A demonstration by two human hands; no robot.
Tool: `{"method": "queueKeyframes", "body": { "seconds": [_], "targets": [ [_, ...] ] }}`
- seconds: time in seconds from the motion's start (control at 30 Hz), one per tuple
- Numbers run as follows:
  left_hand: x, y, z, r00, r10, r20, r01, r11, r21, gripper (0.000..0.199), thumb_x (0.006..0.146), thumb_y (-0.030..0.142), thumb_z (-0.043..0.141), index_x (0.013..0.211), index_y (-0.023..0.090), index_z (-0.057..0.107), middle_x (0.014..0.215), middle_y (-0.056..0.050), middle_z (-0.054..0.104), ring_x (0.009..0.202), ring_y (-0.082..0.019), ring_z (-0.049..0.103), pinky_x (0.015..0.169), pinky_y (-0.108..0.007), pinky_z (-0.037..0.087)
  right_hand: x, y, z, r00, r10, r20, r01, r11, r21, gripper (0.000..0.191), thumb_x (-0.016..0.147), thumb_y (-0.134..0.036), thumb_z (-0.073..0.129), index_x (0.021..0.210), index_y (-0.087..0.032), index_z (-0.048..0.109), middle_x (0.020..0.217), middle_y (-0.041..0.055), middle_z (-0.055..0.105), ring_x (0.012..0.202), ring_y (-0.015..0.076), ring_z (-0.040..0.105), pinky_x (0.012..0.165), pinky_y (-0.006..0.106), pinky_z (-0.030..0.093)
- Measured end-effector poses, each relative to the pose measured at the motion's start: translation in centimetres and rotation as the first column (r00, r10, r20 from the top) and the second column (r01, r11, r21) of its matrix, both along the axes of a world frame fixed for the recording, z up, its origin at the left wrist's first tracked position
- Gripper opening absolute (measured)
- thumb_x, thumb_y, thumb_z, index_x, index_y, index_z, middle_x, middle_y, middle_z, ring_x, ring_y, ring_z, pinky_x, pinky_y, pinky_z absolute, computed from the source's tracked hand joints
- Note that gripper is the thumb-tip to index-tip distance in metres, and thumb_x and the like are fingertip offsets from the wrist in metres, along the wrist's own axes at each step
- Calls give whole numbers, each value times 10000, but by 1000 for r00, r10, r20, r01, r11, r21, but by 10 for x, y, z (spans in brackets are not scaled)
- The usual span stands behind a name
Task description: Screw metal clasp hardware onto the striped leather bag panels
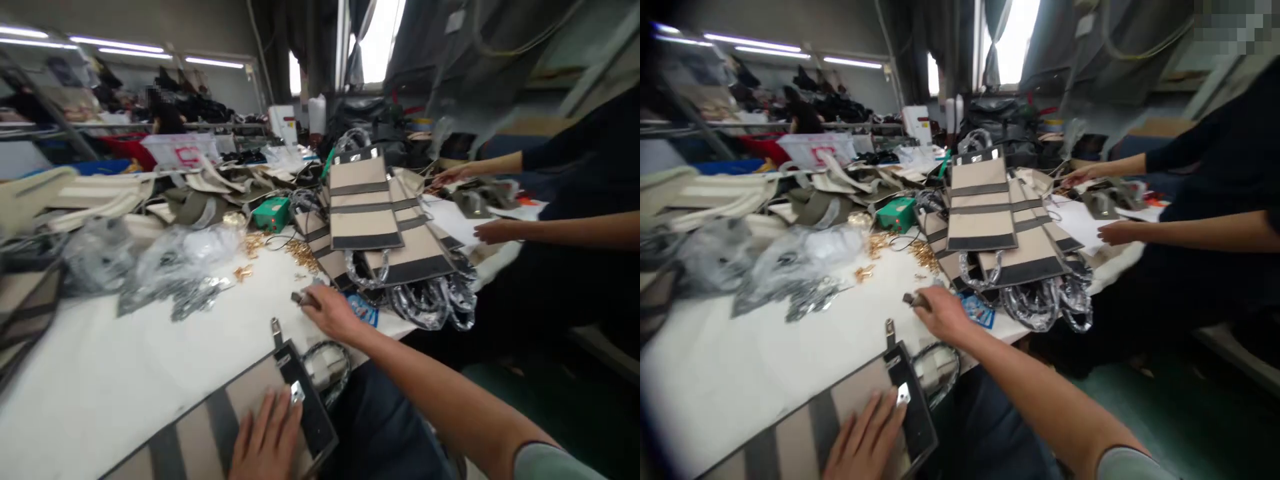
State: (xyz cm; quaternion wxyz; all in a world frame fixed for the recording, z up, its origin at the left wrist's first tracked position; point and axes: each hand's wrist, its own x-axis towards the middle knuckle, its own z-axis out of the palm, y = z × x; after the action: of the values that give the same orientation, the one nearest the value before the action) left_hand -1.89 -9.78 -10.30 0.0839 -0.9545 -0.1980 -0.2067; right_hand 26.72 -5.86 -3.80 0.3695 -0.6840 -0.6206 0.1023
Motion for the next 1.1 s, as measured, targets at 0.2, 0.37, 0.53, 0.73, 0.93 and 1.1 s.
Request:
{"method": "queueKeyframes", "body": {
  "seconds": [0.2,0.37,0.53,0.73,0.93,1.1],
  "targets": [
    [34,-26,56,984,138,-111,-174,878,-447,675,810,476,709,1421,221,575,1579,-88,491,1511,-349,354,1263,-576,225,-16,-26,25,304,150,-941,68,982,178,245,768,-235,560,1007,-223,615,849,-10,609,743,172,622,744,332,531],
    [30,-31,56,979,147,-141,-199,837,-510,664,872,458,641,1473,210,506,1603,-94,457,1548,-333,275,1277,-596,170,-59,-31,27,111,94,-989,191,975,114,364,820,-346,724,651,-203,435,579,-71,415,470,90,432,491,239,409],
    [31,-32,58,978,140,-156,-200,844,-498,635,884,477,623,1449,204,522,1602,-99,457,1547,-335,272,1275,-605,170,-69,-33,16,92,112,-989,194,972,129,430,853,-410,722,646,-207,405,562,-82,376,442,73,399,445,221,366],
    [31,-29,57,978,130,-162,-193,860,-473,624,901,490,593,1448,200,520,1599,-101,460,1542,-333,280,1265,-608,197,-73,-37,9,128,184,-975,184,961,205,413,847,-392,724,636,-206,423,553,-77,372,419,69,374,411,219,315],
    [31,-29,55,979,142,-148,-197,854,-482,599,910,481,586,1438,204,536,1597,-95,464,1540,-335,284,1271,-602,179,-80,-40,9,186,260,-947,125,950,285,400,874,-355,717,635,-207,432,547,-72,386,416,73,366,397,218,287],
    [32,-29,56,982,141,-123,-183,853,-488,586,911,452,587,1434,194,542,1564,-107,503,1521,-331,324,1271,-593,187,-88,-46,8,396,267,-879,10,956,294,381,901,-363,711,653,-215,462,556,-57,447,458,91,419,432,231,342]
  ]
}}
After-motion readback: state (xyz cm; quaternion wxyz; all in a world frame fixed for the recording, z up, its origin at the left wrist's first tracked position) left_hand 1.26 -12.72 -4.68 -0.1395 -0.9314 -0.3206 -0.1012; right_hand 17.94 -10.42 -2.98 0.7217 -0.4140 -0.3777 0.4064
